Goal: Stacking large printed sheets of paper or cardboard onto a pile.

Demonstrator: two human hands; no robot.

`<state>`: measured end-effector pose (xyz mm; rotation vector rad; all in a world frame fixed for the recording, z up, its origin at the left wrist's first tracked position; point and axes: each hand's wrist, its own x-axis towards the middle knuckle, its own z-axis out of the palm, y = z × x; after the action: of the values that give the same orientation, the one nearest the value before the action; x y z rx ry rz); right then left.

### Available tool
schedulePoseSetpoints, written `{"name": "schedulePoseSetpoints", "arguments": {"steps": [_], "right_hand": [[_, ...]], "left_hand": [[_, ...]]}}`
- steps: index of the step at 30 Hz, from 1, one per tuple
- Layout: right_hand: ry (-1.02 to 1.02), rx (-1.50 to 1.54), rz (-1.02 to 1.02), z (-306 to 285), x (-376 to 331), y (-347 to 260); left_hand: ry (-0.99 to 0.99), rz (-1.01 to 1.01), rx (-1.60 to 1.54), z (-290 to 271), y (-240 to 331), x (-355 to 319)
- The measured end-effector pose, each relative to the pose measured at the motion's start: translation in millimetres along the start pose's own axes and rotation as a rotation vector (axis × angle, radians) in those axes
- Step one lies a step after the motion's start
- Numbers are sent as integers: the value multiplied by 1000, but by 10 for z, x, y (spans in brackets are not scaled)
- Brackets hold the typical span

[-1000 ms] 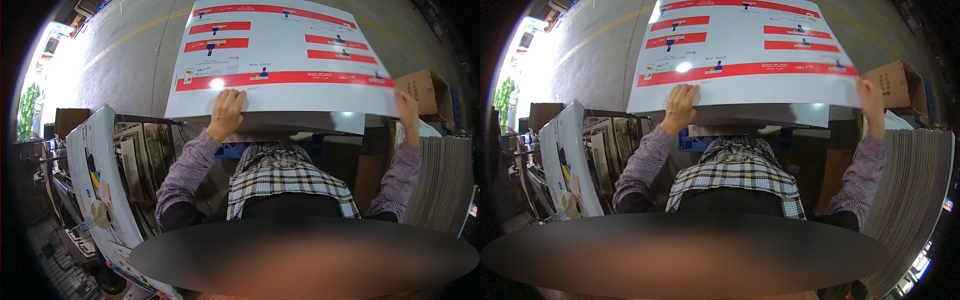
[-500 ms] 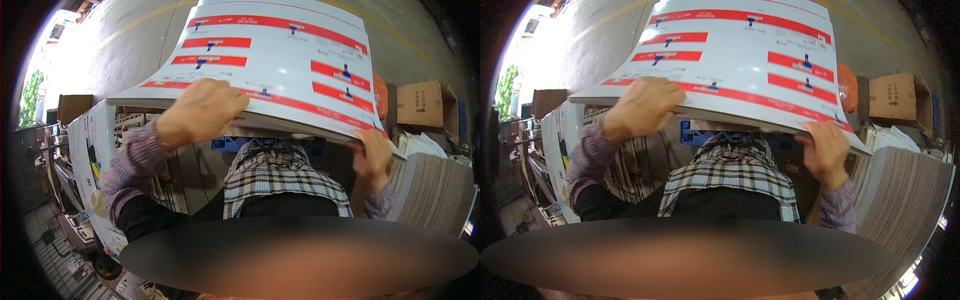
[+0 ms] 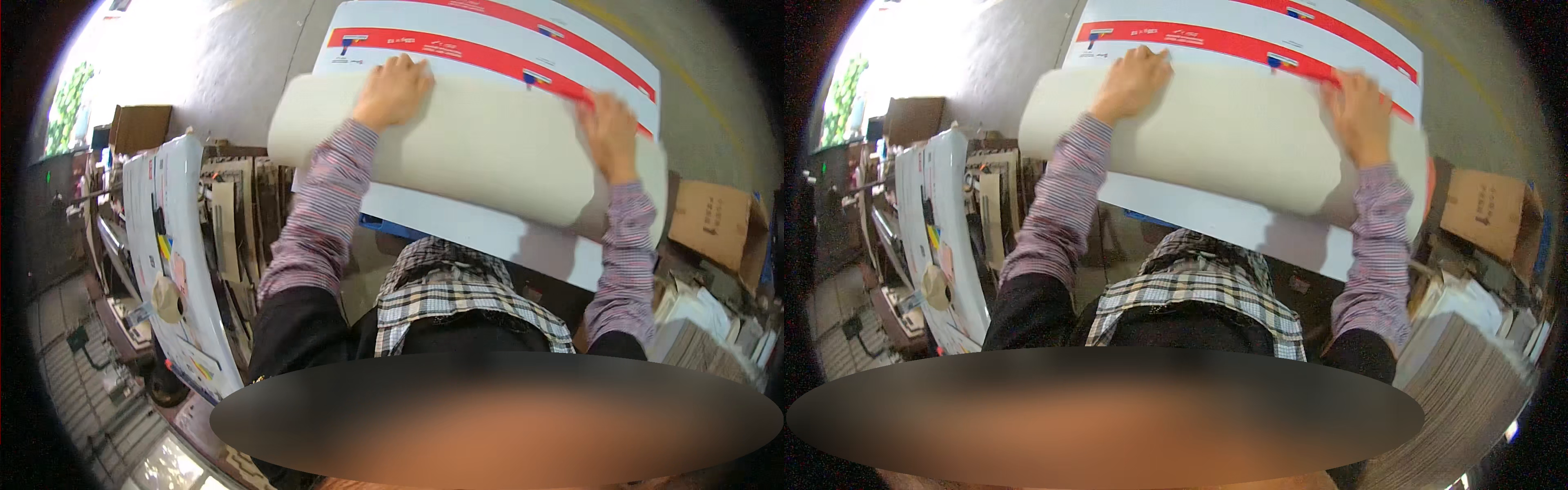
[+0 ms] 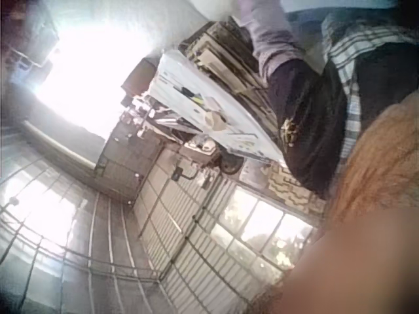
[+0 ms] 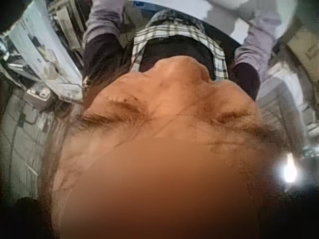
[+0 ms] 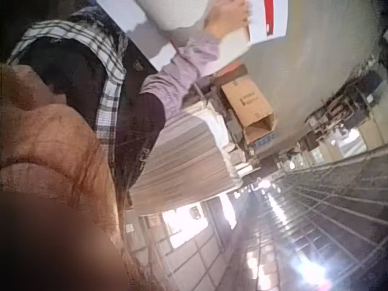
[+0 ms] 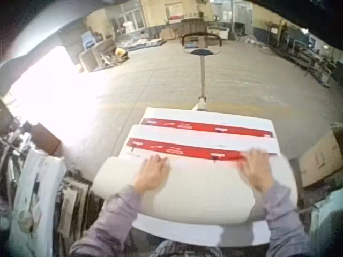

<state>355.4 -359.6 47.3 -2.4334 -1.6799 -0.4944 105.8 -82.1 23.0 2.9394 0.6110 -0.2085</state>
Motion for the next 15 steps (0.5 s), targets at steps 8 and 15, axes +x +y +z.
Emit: {"name": "schedulePoseSetpoints", "arguments": {"steps": [8,15], "right_hand": [[-74,314,178,-11,-87,-105],[-162,221,147,180,-104,-254]], "left_hand": [[489,-207,53,-354,-460,-480],[264,-667,-94,394,-1044,-755]]}}
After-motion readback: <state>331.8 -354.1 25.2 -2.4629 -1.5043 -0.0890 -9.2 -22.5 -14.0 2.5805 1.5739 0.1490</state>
